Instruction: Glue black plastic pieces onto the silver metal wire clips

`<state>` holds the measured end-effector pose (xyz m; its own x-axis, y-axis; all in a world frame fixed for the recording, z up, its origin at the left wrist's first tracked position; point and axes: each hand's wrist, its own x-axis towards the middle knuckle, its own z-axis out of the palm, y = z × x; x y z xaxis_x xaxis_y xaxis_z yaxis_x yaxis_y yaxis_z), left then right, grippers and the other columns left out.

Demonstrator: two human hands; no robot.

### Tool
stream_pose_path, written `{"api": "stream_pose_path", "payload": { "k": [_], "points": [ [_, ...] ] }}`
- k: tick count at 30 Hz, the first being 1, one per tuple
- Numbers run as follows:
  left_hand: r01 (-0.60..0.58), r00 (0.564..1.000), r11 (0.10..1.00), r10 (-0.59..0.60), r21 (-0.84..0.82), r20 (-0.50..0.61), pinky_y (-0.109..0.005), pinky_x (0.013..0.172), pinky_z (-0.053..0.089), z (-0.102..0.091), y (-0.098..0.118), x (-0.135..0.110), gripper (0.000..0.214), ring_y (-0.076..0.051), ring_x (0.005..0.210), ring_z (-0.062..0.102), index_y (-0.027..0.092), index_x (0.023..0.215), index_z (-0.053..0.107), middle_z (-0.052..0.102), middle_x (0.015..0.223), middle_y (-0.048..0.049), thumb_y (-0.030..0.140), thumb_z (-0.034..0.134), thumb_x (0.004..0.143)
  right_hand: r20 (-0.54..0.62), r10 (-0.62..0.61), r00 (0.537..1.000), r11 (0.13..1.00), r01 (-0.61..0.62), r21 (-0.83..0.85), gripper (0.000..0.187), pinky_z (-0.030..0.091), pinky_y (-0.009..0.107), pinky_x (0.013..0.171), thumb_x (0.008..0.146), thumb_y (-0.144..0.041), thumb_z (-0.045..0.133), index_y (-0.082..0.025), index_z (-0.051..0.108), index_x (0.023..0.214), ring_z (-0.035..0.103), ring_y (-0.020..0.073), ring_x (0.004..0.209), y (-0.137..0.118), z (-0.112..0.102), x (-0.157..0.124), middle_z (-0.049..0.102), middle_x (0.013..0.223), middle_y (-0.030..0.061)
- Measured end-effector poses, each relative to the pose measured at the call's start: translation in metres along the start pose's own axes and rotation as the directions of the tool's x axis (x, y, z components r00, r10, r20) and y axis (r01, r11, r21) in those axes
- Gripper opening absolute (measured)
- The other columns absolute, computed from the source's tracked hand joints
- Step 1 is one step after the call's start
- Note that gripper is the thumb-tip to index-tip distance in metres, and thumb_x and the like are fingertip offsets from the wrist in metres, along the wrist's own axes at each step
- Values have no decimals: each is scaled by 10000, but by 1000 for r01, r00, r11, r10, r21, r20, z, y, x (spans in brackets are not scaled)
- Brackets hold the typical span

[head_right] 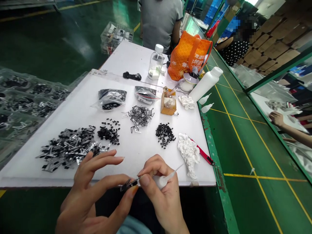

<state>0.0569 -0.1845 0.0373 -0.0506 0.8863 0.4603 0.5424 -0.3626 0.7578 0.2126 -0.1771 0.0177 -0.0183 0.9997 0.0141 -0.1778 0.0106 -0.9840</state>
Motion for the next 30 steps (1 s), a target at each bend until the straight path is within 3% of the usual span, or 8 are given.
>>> {"api": "stream_pose_path", "payload": {
  "k": [11,14,17,20,24,26,28,30],
  "points": [
    [11,999,999,-12,44,37,-574,1289,265,1,-1,-2,218,-239,1265,629,323,999,635,632,1227,-16,121,659,920,-90,4,996,1000,-2,24,89,420,265,695,944,-341,738,-276,761,886,538,145,776,4,4,-4,569,853,-6],
    [116,984,993,-110,-34,142,-447,1231,407,-3,-4,-1,304,-213,1292,630,361,1206,623,656,1304,-1,191,643,955,-128,48,991,998,-42,44,173,361,254,599,923,-384,748,-250,724,817,459,114,648,-1,2,2,547,781,-27],
    [84,972,994,-67,-66,223,-366,1210,426,-7,-8,2,515,-183,1286,645,389,1429,519,712,1304,28,177,621,970,-139,123,983,990,-111,86,240,301,255,538,871,-397,790,-230,684,734,368,105,582,-6,0,8,477,663,-52],
    [15,971,995,8,-97,238,-348,1266,329,-8,-12,4,504,-148,1187,697,405,1372,568,770,1202,80,129,641,957,-114,169,979,983,-160,89,258,309,256,556,839,-389,814,-220,677,701,368,109,599,-7,-2,11,458,638,-56],
    [210,957,942,-143,-262,253,-368,1246,339,-3,-13,7,383,-165,1123,731,448,1189,709,807,1114,115,175,720,920,-69,193,979,978,-186,96,237,326,262,583,830,-395,815,-226,694,716,393,117,623,-7,-3,9,461,631,-52],
    [463,875,800,-347,-381,337,-380,1195,403,-2,-12,9,246,-195,1093,731,437,1084,784,814,1031,88,290,794,886,-63,200,978,975,-192,115,225,328,264,579,830,-414,814,-233,715,738,405,123,634,-7,-3,8,468,629,-46],
    [728,685,484,-540,-486,489,-348,1078,507,-1,-12,10,213,-211,1056,726,389,1006,830,805,978,42,425,884,803,-64,205,977,972,-196,128,216,305,261,549,862,-443,788,-243,749,790,390,118,602,-8,-3,9,452,601,-48],
    [841,479,90,-582,-533,657,-291,966,563,-1,-14,10,339,-201,1035,723,336,1000,842,797,973,10,496,941,718,-78,206,975,972,-194,133,223,279,258,520,899,-467,756,-253,772,836,363,108,557,-7,-5,9,430,562,-54]
  ]
}}
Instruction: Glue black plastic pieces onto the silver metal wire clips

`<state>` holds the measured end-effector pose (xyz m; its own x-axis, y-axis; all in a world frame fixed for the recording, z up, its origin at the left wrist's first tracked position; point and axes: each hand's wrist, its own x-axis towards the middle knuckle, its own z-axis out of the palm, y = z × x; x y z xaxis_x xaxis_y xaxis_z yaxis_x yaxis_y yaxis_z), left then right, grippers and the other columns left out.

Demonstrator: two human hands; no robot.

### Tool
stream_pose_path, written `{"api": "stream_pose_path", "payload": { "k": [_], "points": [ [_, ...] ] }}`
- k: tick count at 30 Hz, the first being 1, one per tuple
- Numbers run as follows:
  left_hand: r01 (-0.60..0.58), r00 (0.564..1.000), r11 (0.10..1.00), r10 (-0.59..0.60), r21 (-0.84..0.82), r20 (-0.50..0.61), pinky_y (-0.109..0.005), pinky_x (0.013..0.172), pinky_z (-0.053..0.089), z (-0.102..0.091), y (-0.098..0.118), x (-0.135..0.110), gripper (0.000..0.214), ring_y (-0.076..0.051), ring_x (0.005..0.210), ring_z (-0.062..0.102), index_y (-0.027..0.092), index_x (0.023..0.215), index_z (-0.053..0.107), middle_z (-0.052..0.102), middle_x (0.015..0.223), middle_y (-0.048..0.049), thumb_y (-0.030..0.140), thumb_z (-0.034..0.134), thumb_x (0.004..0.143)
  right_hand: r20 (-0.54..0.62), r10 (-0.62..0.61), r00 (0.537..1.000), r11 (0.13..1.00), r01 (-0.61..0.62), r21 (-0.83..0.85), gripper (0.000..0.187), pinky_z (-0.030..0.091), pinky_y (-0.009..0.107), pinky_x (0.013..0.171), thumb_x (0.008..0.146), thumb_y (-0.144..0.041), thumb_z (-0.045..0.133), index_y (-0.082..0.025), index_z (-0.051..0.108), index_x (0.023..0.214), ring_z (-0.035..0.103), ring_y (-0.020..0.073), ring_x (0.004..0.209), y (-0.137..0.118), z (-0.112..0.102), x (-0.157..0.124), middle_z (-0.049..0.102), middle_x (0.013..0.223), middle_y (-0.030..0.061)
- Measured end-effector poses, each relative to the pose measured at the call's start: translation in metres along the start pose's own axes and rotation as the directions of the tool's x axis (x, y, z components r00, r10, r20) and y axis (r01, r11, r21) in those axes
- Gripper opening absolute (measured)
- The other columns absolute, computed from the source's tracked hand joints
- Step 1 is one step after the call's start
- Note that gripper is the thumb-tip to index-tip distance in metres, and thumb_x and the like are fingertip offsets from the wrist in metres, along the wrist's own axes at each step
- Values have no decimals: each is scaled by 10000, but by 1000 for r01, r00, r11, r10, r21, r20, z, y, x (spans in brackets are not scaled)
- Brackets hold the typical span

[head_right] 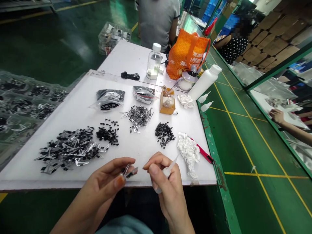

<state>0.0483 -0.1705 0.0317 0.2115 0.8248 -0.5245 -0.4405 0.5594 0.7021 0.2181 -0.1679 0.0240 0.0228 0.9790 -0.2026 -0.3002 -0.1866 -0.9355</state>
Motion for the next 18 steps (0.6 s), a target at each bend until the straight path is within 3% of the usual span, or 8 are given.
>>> {"api": "stream_pose_path", "payload": {
  "k": [4,9,12,14,15,16,17,18],
  "points": [
    [264,961,906,-218,-330,170,-265,944,572,-4,2,3,435,-167,980,722,270,1023,843,790,907,-14,485,983,671,-86,14,996,1000,-13,11,224,290,249,513,900,-475,761,-259,771,842,374,103,532,2,-7,2,450,531,-52],
    [333,938,866,-262,-374,228,-282,972,570,-2,2,3,445,-165,1003,707,257,1065,833,781,927,-15,460,977,696,-104,45,994,999,-46,-3,218,321,243,517,889,-459,779,-246,762,848,357,96,520,6,-16,1,454,527,-55],
    [208,974,943,-176,-259,143,-298,960,576,-5,-1,-3,436,-196,1021,709,287,1050,824,762,942,-16,526,948,706,-135,64,989,998,-67,-16,234,348,245,531,870,-473,797,-242,760,859,366,99,518,9,-23,0,444,509,-60],
    [-93,991,995,95,25,-89,-311,942,576,-14,-1,-6,361,-223,1066,700,325,1036,810,752,1023,-17,534,905,758,-177,68,982,997,-75,-33,236,371,246,545,849,-469,819,-239,763,862,380,99,515,10,-30,-1,432,497,-66],
    [-263,924,929,320,258,-209,-323,951,569,-22,0,-6,294,-235,1111,686,343,1043,800,741,1092,-16,504,872,807,-203,67,977,996,-77,-41,235,389,247,560,838,-463,831,-238,766,860,388,99,516,11,-35,-1,426,496,-69],
    [-382,777,764,570,519,-266,-353,997,551,-32,3,-5,223,-250,1171,659,354,1062,786,719,1178,-18,455,825,867,-229,68,971,995,-81,-50,236,411,249,581,826,-459,843,-237,769,858,400,99,519,12,-39,-1,422,497,-72],
    [-395,595,540,767,743,-242,-406,1055,525,-45,6,-3,190,-272,1226,631,359,1095,771,690,1237,-26,397,781,910,-253,69,965,995,-86,-56,240,436,255,608,813,-458,854,-236,771,854,412,98,522,12,-44,0,423,503,-74],
    [-328,465,338,870,882,-161,-463,1107,490,-59,10,-1,201,-299,1259,610,346,1129,757,680,1248,-46,362,757,929,-273,72,959,994,-92,-60,249,461,264,640,798,-459,867,-234,773,848,413,94,518,13,-47,1,439,519,-74]
  ]
}}
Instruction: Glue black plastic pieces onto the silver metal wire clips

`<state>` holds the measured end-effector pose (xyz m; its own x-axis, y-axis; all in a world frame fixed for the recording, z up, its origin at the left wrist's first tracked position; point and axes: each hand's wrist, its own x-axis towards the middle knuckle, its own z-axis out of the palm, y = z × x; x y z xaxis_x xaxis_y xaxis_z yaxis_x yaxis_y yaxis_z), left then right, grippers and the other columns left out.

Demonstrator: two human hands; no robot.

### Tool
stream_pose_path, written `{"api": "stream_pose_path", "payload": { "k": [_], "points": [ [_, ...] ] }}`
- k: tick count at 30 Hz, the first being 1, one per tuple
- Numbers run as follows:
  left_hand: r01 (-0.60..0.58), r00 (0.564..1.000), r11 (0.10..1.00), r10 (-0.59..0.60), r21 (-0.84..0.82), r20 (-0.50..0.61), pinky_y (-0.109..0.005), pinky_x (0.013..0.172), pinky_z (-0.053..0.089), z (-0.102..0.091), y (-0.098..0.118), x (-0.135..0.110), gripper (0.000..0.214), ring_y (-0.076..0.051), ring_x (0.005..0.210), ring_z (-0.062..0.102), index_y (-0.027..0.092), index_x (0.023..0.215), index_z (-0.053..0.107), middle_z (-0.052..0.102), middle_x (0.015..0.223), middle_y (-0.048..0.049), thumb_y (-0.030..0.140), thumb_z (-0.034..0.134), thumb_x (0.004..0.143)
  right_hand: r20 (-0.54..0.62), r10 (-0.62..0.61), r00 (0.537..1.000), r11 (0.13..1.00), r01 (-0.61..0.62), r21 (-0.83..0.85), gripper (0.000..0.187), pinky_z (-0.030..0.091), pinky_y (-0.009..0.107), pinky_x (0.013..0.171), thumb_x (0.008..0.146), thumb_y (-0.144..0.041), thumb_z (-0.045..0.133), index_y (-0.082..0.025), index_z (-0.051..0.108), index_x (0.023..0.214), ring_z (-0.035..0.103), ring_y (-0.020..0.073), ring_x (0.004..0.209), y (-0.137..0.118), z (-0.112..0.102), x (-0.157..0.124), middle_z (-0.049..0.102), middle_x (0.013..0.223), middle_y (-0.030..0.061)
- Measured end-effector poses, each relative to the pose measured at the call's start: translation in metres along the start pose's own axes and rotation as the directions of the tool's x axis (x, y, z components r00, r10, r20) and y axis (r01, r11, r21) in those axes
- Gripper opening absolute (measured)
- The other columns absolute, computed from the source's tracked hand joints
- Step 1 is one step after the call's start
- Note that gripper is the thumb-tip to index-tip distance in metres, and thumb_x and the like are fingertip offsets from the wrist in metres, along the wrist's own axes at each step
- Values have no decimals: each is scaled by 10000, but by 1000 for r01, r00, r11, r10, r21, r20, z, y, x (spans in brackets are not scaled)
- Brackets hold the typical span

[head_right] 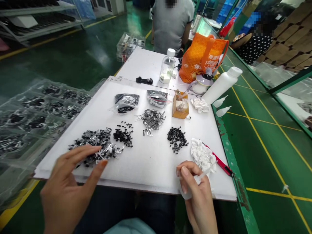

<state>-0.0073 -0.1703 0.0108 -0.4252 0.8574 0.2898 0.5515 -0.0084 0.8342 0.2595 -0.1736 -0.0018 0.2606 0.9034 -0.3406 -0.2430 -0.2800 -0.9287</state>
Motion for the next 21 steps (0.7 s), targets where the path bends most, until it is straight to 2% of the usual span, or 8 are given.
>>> {"api": "stream_pose_path", "payload": {
  "k": [2,4,7,10,13,15,17,21],
  "points": [
    [-155,988,950,155,272,21,-584,1189,390,-11,-24,15,207,-366,1344,558,313,1174,730,649,1288,-97,365,663,985,-49,0,999,1000,0,-4,263,501,286,727,778,-460,882,-231,772,844,391,81,511,0,-3,2,495,573,-72],
    [-158,987,932,136,325,91,-677,1206,326,-21,-41,26,221,-434,1395,515,301,1173,730,615,1375,-130,378,654,981,-96,-7,995,1000,7,-4,259,513,303,824,783,-455,881,-231,768,848,356,76,512,-1,-2,2,538,625,-69],
    [-146,983,933,101,327,151,-638,1180,394,-31,-47,31,277,-423,1411,516,327,1254,686,572,1455,-121,363,655,982,-135,-18,991,1000,16,-14,249,508,321,889,801,-453,867,-234,764,860,358,93,530,-1,3,-1,532,619,-67],
    [-205,976,926,169,318,135,-566,1182,415,-27,-31,31,275,-388,1421,514,333,1261,670,562,1447,-104,309,650,988,-144,-16,989,999,11,-34,263,522,323,821,790,-458,872,-231,769,872,375,92,525,1,5,0,542,631,-62],
    [-349,932,885,293,309,213,-543,1135,466,0,-10,37,286,-369,1334,576,285,1271,693,603,1377,-122,271,638,990,-128,1,992,999,-7,-47,302,520,314,696,762,-484,886,-224,772,864,387,87,509,5,4,4,559,640,-53],
    [-458,869,841,354,289,346,-526,1111,486,27,1,46,240,-326,1241,641,265,1194,743,679,1276,-103,226,605,1003,-112,9,994,999,-14,-47,333,510,307,642,741,-510,893,-220,773,851,399,90,502,6,3,6,547,611,-51],
    [-540,797,795,376,278,473,-497,1073,523,54,9,57,213,-288,1179,678,244,1152,761,718,1237,-90,189,639,987,-114,3,993,999,-8,-44,332,521,305,655,750,-516,887,-221,777,853,392,81,499,4,4,5,544,613,-53],
    [-583,760,733,341,350,553,-512,985,586,90,16,72,300,-273,1156,691,189,1266,679,690,1324,-103,327,691,1000,-153,-30,988,999,25,-36,312,553,308,775,831,-530,822,-223,793,878,438,91,549,-2,-2,-2,552,648,-44]
  ]
}}
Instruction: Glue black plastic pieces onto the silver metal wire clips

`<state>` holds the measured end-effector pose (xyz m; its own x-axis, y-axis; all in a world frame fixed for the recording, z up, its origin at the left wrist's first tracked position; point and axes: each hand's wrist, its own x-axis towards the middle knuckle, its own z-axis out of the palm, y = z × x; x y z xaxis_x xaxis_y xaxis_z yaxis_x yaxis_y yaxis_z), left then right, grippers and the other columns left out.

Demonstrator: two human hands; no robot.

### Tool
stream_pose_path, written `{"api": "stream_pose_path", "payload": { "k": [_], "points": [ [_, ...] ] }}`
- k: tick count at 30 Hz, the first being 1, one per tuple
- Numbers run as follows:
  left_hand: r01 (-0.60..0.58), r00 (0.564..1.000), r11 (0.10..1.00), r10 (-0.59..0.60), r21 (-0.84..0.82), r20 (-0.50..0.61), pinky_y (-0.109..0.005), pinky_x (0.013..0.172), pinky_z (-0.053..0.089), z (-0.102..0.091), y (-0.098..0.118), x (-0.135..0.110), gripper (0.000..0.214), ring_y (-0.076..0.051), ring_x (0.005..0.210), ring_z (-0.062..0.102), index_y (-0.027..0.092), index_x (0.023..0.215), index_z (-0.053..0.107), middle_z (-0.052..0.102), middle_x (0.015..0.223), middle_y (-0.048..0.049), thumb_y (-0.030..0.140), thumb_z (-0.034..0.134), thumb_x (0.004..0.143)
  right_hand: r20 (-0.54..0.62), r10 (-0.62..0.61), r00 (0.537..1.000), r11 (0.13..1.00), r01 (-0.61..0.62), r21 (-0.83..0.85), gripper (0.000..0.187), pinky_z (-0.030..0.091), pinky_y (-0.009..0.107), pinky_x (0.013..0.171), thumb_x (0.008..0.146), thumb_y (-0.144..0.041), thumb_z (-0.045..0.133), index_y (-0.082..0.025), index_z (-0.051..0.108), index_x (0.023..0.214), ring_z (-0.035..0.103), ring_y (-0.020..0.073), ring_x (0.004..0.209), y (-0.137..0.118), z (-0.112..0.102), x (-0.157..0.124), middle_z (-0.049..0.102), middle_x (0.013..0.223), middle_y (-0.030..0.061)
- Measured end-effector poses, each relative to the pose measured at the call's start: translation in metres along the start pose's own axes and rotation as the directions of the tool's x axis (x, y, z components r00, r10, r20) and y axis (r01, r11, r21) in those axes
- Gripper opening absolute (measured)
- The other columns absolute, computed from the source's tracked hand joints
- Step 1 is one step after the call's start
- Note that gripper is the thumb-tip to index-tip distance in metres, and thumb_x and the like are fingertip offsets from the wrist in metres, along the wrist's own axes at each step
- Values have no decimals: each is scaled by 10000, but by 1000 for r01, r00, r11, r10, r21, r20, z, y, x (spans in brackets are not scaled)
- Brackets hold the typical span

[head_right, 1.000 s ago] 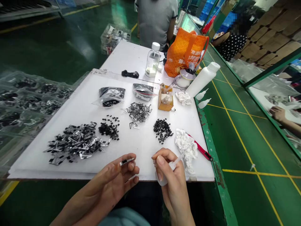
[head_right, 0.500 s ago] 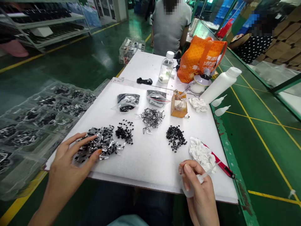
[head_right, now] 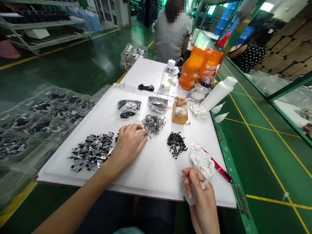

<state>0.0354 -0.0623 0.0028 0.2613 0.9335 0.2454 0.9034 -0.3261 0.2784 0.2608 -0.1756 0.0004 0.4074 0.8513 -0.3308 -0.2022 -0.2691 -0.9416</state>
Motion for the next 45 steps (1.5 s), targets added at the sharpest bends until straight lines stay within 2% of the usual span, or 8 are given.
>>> {"api": "stream_pose_path", "payload": {
  "k": [8,14,19,23,28,33,37,45],
  "points": [
    [46,998,999,-46,-15,40,-499,958,603,0,-2,6,356,-268,1139,699,195,1317,651,676,1352,-108,361,687,1004,-73,-53,996,985,64,160,421,605,336,814,867,-658,719,-260,814,966,538,122,578,2,-45,24,606,670,-25],
    [107,993,969,-114,-221,-21,-488,1010,514,-7,-1,-2,89,-264,1059,690,222,984,743,737,1059,-54,252,659,987,-115,114,987,966,-83,245,632,626,552,907,842,-721,704,-376,674,1371,722,308,1099,-19,-47,22,766,1218,96],
    [187,972,878,-231,-440,-48,-392,808,515,-16,5,-26,162,-246,797,692,246,940,710,718,794,-10,317,577,998,-123,-67,990,996,60,-64,799,635,399,743,802,-544,841,-332,550,1516,750,277,981,-19,-58,18,789,1167,95],
    [284,942,771,-336,-570,14,-280,598,482,-19,9,-52,168,-229,868,753,277,1000,695,796,917,-6,420,606,1003,-119,-180,976,862,98,-497,794,505,332,504,813,-704,728,-221,631,1435,633,203,563,-14,-68,25,792,868,65],
    [471,840,483,-502,-738,207,-311,830,502,-24,17,-70,226,-254,1057,724,321,963,748,794,1014,13,540,716,917,-11,-129,992,645,75,-761,533,456,338,563,870,-703,636,-258,750,1140,539,184,472,-16,-61,20,733,638,11],
    [487,793,346,-560,-802,240,-357,968,461,-32,26,-77,187,-265,1113,660,331,897,759,765,1023,25,516,750,874,-74,-166,983,743,75,-665,564,440,308,485,829,-702,690,-248,727,1162,523,165,462,-23,-61,14,762,720,33],
    [529,768,333,-580,-781,273,-336,947,494,-31,24,-87,217,-272,1184,654,328,906,757,764,1074,24,541,758,865,-170,-285,943,854,170,-492,579,414,278,420,785,-635,784,-225,687,1183,491,137,447,-29,-59,21,771,769,50],
    [526,752,294,-598,-798,276,-293,1048,504,-26,30,-104,422,-222,1197,664,436,1314,672,706,1112,37,581,708,919,-304,-572,762,773,378,-509,447,454,334,574,726,-569,866,-147,806,857,599,196,624,-27,-41,63,725,719,74]
  ]
}}
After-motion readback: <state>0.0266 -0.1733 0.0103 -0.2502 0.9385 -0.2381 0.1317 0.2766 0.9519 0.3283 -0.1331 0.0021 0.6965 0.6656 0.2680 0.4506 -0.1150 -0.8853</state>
